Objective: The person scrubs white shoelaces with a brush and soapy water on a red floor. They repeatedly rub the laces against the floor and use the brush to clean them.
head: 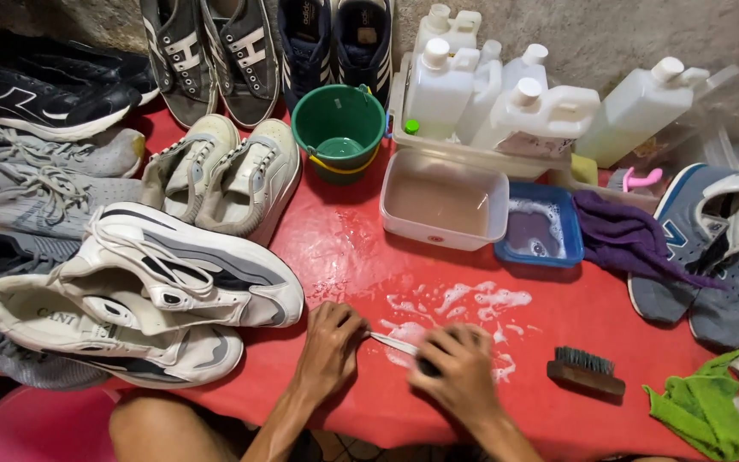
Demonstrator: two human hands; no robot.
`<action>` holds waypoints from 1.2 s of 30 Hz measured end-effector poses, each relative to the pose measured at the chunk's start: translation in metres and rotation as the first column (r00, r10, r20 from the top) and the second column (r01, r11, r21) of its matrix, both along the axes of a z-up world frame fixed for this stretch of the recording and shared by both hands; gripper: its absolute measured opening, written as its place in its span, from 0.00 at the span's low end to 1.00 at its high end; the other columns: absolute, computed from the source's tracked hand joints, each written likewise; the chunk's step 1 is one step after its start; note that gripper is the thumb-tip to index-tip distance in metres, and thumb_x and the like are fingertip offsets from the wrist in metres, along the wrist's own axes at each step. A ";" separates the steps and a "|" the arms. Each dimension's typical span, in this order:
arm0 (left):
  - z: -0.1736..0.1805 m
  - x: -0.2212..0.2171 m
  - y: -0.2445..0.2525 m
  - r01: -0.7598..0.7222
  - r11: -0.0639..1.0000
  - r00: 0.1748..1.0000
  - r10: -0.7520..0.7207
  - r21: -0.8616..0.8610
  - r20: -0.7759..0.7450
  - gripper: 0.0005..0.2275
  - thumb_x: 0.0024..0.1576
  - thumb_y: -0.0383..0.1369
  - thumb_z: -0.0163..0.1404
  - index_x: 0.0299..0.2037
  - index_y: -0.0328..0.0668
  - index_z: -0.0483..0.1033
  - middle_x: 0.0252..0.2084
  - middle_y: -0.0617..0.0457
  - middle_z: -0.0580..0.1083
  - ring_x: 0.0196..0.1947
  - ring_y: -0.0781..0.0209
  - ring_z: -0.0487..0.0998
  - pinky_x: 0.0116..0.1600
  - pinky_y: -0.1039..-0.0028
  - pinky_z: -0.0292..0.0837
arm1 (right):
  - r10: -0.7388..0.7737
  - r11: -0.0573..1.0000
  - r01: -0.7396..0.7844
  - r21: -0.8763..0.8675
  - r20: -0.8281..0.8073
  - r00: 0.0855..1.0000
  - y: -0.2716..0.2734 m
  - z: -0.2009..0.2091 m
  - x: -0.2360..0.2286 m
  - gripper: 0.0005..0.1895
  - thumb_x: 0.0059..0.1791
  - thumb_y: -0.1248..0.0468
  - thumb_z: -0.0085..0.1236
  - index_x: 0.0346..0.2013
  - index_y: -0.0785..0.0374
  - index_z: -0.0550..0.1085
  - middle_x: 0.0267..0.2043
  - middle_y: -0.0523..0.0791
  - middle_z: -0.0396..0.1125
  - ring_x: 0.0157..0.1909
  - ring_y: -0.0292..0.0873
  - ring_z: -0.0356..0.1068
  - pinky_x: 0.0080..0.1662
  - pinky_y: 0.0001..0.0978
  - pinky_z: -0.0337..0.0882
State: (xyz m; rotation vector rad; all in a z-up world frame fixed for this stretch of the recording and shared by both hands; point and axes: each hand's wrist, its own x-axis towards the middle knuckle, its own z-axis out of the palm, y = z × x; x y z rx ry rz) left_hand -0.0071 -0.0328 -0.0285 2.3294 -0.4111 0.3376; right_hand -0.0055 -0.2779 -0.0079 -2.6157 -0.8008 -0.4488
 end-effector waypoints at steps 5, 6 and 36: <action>-0.005 0.002 -0.001 0.004 1.000 1.000 -0.004 -0.013 0.012 0.01 0.57 0.26 0.52 0.36 0.42 0.75 0.36 0.52 0.73 0.39 0.51 0.68 0.50 0.58 0.63 | -0.127 0.987 0.115 -0.116 -0.103 0.987 -0.085 0.015 -0.008 0.08 0.37 0.51 0.68 0.25 0.43 0.76 0.35 0.26 0.73 0.45 0.39 0.66 0.51 0.45 0.58; -0.005 0.002 0.000 0.009 1.000 1.000 -0.009 -0.021 -0.004 0.02 0.56 0.25 0.52 0.35 0.43 0.74 0.36 0.52 0.73 0.39 0.51 0.67 0.51 0.58 0.63 | -0.172 0.980 0.157 -0.121 -0.123 0.978 -0.090 0.024 -0.006 0.07 0.36 0.52 0.68 0.22 0.43 0.76 0.33 0.26 0.73 0.44 0.37 0.67 0.52 0.43 0.57; 0.005 0.000 0.001 0.004 1.000 1.000 -0.004 -0.012 0.004 0.01 0.58 0.28 0.52 0.36 0.42 0.74 0.36 0.52 0.71 0.38 0.51 0.67 0.48 0.60 0.62 | -0.087 0.996 0.088 -0.030 0.051 0.995 0.027 0.001 -0.005 0.10 0.40 0.48 0.65 0.29 0.46 0.76 0.40 0.32 0.73 0.45 0.45 0.65 0.52 0.53 0.59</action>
